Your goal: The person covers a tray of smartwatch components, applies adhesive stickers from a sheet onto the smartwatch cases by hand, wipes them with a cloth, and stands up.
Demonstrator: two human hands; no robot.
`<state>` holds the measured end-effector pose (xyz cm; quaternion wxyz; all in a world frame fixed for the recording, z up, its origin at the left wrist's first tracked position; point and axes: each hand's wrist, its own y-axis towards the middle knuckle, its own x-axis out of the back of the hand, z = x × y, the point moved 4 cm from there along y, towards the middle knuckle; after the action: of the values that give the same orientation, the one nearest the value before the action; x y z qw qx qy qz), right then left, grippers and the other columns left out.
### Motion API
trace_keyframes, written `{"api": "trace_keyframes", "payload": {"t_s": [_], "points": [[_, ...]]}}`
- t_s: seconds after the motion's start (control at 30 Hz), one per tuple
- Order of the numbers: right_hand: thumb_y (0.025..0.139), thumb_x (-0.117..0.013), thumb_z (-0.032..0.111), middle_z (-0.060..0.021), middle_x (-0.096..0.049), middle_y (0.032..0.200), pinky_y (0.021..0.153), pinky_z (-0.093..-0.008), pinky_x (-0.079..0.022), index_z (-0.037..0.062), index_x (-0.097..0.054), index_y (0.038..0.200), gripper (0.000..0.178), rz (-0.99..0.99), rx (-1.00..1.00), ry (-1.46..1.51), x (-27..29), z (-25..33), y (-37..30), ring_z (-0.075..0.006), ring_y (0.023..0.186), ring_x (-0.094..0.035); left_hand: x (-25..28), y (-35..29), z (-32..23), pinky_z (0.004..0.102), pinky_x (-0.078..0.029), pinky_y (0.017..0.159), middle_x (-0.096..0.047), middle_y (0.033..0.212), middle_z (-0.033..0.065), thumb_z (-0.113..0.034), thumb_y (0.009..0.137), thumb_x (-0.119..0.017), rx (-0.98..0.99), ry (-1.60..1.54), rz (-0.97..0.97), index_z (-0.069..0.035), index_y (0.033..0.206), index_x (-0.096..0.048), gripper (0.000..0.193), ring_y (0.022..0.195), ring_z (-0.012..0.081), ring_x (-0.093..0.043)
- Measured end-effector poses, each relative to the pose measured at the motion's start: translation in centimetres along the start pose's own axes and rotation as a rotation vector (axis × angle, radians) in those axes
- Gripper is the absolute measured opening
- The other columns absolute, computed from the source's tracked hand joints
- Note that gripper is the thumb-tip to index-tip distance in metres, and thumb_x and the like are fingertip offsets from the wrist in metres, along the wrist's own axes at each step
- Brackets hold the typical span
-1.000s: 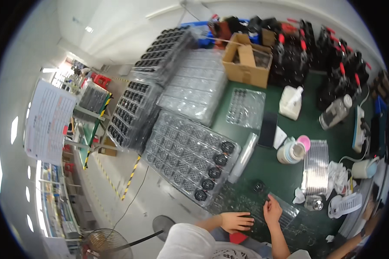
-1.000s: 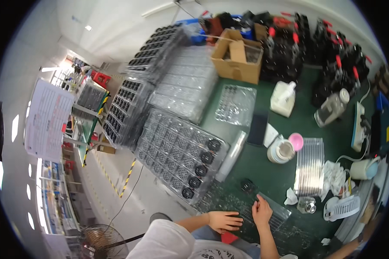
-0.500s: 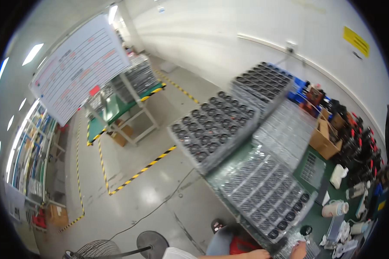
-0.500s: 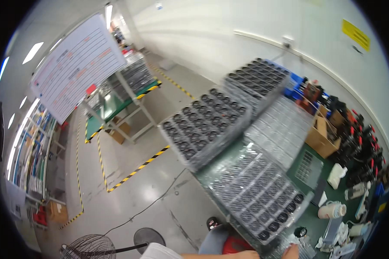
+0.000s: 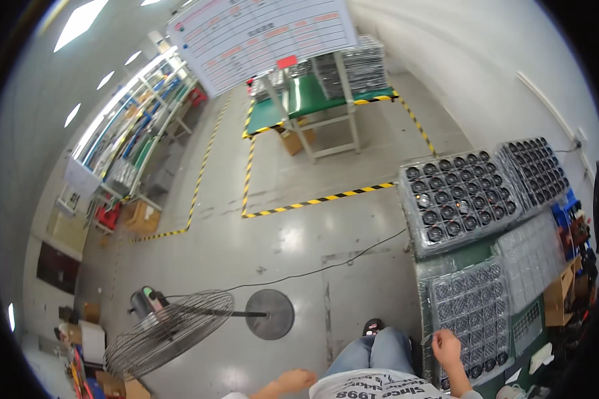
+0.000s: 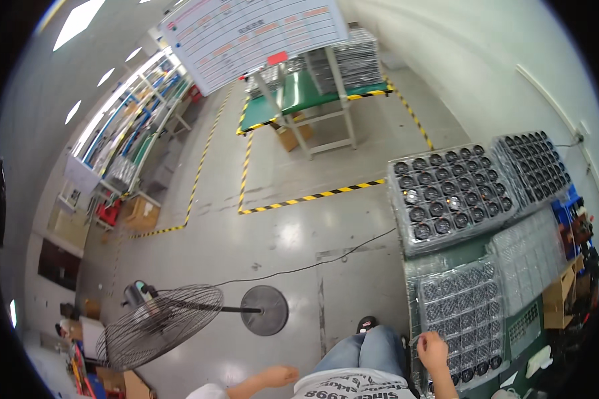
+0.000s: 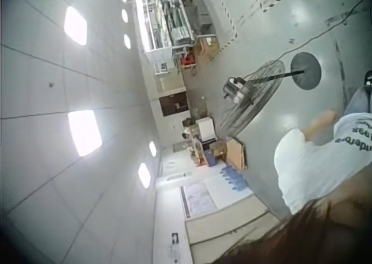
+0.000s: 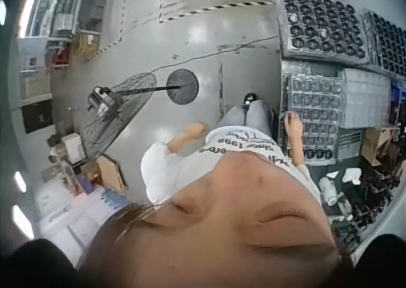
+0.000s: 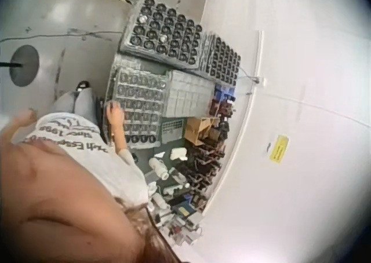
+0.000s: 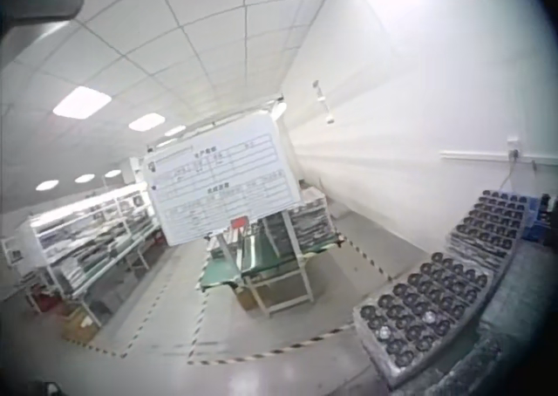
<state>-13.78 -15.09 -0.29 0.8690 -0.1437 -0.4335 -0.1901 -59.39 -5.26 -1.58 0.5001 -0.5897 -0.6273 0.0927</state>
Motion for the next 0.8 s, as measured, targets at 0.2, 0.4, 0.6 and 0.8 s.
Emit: {"api": "trace_keyframes", "payload": {"t_s": [0.2,0.4,0.6,0.8], "points": [[0.083,-0.064,0.029,-0.0147,-0.068,0.101,0.084,-0.0348,-0.051,0.0131,-0.069,0.102,0.025,0.915,0.207,0.112,-10.0,-6.4,-5.2,-0.0265,0.096,-0.066,4.4,-3.4,-10.7,0.0449,-0.042,0.099,-0.062,0.121,0.0232,-0.027,0.097,-0.041,0.405,-0.477,-0.211,-0.005,0.113,-0.065,0.036,0.115,0.0386,-0.058],[0.089,-0.052,0.029,-0.0173,-0.058,0.122,0.098,-0.0347,-0.043,0.0192,-0.065,0.115,0.030,0.990,0.231,0.265,-9.0,-5.5,-2.4,-0.0314,0.116,-0.056,0.3,-2.0,-7.6,0.0356,-0.042,0.095,-0.057,0.116,0.0123,-0.019,0.093,-0.045,0.224,-0.612,-0.338,-0.015,0.114,-0.053,0.023,0.112,0.0301,-0.054],[0.090,-0.052,0.029,-0.0177,-0.059,0.120,0.097,-0.0350,-0.043,0.0187,-0.065,0.115,0.030,1.047,0.266,0.268,-8.4,0.7,3.3,-0.0316,0.115,-0.056,0.6,-3.6,-7.2,0.0357,-0.038,0.103,-0.053,0.126,0.0125,-0.019,0.093,-0.045,0.140,-0.754,-0.427,-0.014,0.126,-0.049,0.033,0.123,0.0303,-0.049],[0.090,-0.052,0.029,-0.0181,-0.059,0.119,0.097,-0.0353,-0.043,0.0182,-0.065,0.115,0.030,1.100,0.292,0.239,-7.7,8.3,8.0,-0.0318,0.114,-0.057,0.9,-4.7,-5.6,0.0405,-0.042,0.101,-0.057,0.125,0.0166,-0.023,0.092,-0.047,0.186,-0.764,-0.543,-0.011,0.126,-0.052,0.037,0.120,0.0344,-0.053]]}}
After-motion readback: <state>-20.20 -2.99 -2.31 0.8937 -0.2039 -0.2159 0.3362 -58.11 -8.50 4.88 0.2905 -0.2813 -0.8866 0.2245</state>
